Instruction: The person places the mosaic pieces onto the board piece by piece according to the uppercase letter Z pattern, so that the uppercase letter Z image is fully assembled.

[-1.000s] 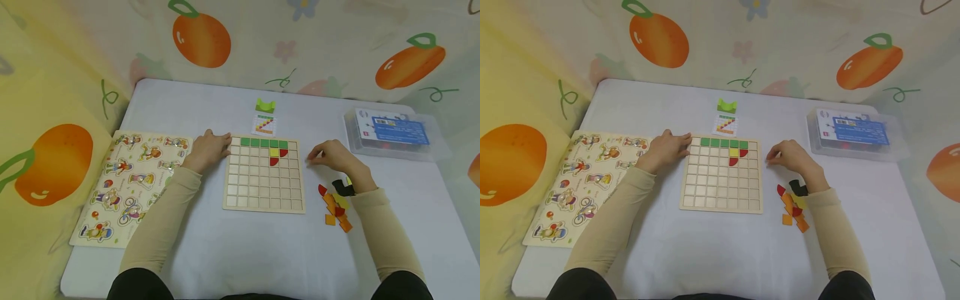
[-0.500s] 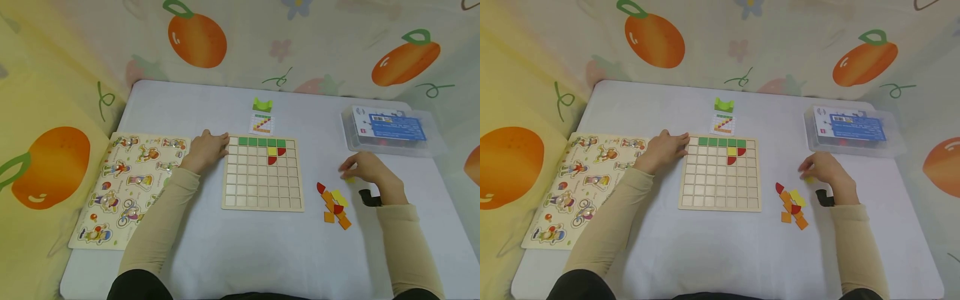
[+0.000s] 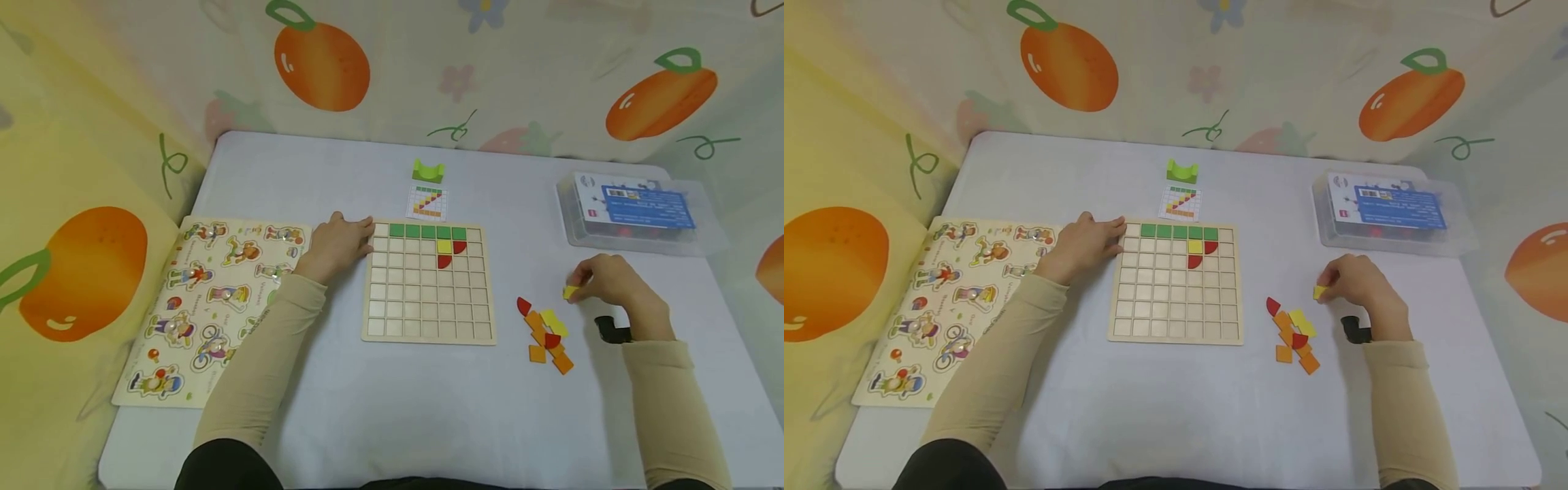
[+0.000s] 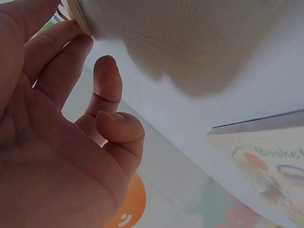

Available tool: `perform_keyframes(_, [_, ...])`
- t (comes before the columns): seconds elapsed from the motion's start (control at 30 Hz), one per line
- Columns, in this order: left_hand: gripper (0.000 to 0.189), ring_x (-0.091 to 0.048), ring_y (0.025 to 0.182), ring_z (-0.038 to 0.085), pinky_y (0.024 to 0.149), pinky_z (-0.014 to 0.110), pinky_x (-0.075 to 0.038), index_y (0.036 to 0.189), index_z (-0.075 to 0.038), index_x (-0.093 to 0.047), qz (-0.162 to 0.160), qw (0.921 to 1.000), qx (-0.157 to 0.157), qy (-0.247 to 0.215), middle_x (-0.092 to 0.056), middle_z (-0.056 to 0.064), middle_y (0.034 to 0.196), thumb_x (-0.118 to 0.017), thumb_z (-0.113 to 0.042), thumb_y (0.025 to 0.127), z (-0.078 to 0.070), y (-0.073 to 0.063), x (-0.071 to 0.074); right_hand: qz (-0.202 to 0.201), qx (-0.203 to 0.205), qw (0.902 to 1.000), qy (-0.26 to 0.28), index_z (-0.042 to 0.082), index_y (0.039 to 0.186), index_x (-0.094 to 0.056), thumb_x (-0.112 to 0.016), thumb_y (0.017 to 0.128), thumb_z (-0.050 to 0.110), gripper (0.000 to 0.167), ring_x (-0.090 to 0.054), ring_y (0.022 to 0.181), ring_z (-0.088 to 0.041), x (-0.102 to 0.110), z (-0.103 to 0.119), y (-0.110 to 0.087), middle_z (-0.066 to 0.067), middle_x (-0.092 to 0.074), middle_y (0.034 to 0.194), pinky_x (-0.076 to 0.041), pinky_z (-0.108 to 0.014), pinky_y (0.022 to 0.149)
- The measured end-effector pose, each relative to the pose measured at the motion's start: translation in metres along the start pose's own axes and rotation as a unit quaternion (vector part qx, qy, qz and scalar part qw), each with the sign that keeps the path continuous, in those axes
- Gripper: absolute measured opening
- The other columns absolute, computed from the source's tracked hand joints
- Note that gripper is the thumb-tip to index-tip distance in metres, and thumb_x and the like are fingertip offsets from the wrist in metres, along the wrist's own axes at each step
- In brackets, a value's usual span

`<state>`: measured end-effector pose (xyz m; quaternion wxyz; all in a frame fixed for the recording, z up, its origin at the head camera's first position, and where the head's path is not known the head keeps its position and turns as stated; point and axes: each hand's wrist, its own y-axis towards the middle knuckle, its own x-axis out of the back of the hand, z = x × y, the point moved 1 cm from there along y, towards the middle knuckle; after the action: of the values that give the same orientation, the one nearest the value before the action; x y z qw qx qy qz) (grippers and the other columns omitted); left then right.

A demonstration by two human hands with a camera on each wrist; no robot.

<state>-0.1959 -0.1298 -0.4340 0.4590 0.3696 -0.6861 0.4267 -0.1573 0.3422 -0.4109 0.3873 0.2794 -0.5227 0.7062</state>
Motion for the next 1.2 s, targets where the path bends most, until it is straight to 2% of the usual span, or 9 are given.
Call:
perform_keyframes(0.1, [0.050, -0.054, 0.097, 0.032, 0.075, 0.046, -0.053, 0.148, -0.019, -0.058, 0.001, 1.0000, -0.001, -0.001, -0.050, -0.002, 0.160, -0.063, -0.037, 0.101, 0.001, 0.001, 0.000, -0.007, 0.014, 0.9999, 0.005, 0.006, 0.088, -0.077, -0.089, 0.080, 0.025, 0.023, -0.055, 0.084, -0.023, 0.003, 0.005, 0.000, -0.002, -0.072, 0.082, -0.044, -0.031, 0.073])
perform_keyframes(0.2, [0.050, -0.055, 0.098, 0.033, 0.076, 0.047, -0.053, 0.148, -0.019, -0.058, 0.001, 1.0000, -0.001, -0.001, -0.050, -0.002, 0.160, -0.063, -0.037, 0.101, 0.001, 0.001, 0.000, -0.021, 0.040, 0.9988, 0.020, 0.006, 0.092, -0.079, -0.086, 0.084, 0.025, 0.022, -0.055, 0.083, -0.021, 0.006, 0.020, 0.004, -0.005, -0.076, 0.087, -0.044, -0.027, 0.070])
perform_keyframes(0.4, [0.051, -0.055, 0.099, 0.033, 0.075, 0.045, -0.053, 0.149, -0.020, -0.057, 0.005, 1.0000, 0.003, 0.007, -0.048, -0.003, 0.161, -0.063, -0.037, 0.102, 0.001, 0.003, 0.001, -0.063, 0.104, 0.9925, 0.016, 0.007, 0.095, -0.079, -0.085, 0.086, 0.027, 0.023, -0.053, 0.080, -0.021, 0.010, 0.072, 0.028, -0.009, -0.076, 0.091, -0.042, -0.028, 0.066])
perform_keyframes(0.53, [0.050, -0.057, 0.101, 0.033, 0.075, 0.045, -0.054, 0.149, -0.021, -0.057, 0.010, 0.9999, 0.001, 0.010, -0.048, -0.003, 0.161, -0.062, -0.039, 0.102, -0.001, 0.003, 0.001, -0.071, 0.132, 0.9884, 0.027, 0.007, 0.095, -0.079, -0.084, 0.087, 0.025, 0.021, -0.053, 0.082, -0.023, 0.006, 0.108, 0.046, -0.011, -0.077, 0.095, -0.042, -0.031, 0.069])
perform_keyframes(0.67, [0.050, -0.057, 0.104, 0.034, 0.078, 0.046, -0.055, 0.149, -0.020, -0.057, 0.016, 0.9998, 0.007, 0.009, -0.048, -0.002, 0.161, -0.061, -0.039, 0.102, -0.002, 0.002, 0.001, -0.077, 0.178, 0.9804, 0.034, 0.006, 0.094, -0.080, -0.084, 0.087, 0.022, 0.019, -0.054, 0.078, -0.022, -0.003, 0.140, 0.064, -0.014, -0.080, 0.097, -0.042, -0.031, 0.069])
perform_keyframes(0.8, [0.050, -0.057, 0.105, 0.034, 0.078, 0.046, -0.055, 0.149, -0.021, -0.057, 0.018, 0.9998, 0.009, 0.004, -0.047, -0.003, 0.162, -0.060, -0.039, 0.103, -0.003, 0.001, 0.001, -0.074, 0.212, 0.9740, 0.031, 0.007, 0.093, -0.081, -0.085, 0.085, 0.023, 0.018, -0.062, 0.079, -0.021, -0.013, 0.166, 0.078, -0.012, -0.081, 0.095, -0.046, -0.032, 0.073])
perform_keyframes(0.97, [0.051, -0.058, 0.106, 0.034, 0.078, 0.046, -0.055, 0.149, -0.021, -0.056, 0.018, 0.9998, 0.008, 0.005, -0.047, -0.003, 0.162, -0.061, -0.039, 0.103, -0.002, 0.002, -0.001, -0.057, 0.220, 0.9738, 0.011, 0.009, 0.093, -0.083, -0.085, 0.085, 0.026, 0.019, -0.071, 0.089, -0.024, -0.023, 0.188, 0.083, -0.008, -0.082, 0.092, -0.054, -0.042, 0.085])
perform_keyframes(1.2, [0.052, -0.056, 0.103, 0.033, 0.076, 0.044, -0.054, 0.151, -0.021, -0.054, 0.016, 0.9998, 0.009, 0.010, -0.047, -0.003, 0.162, -0.061, -0.039, 0.103, -0.001, 0.000, 0.001, -0.026, 0.197, 0.9799, 0.009, 0.009, 0.096, -0.083, -0.083, 0.087, 0.027, 0.020, -0.072, 0.098, -0.027, -0.032, 0.205, 0.085, -0.005, -0.082, 0.085, -0.055, -0.046, 0.097])
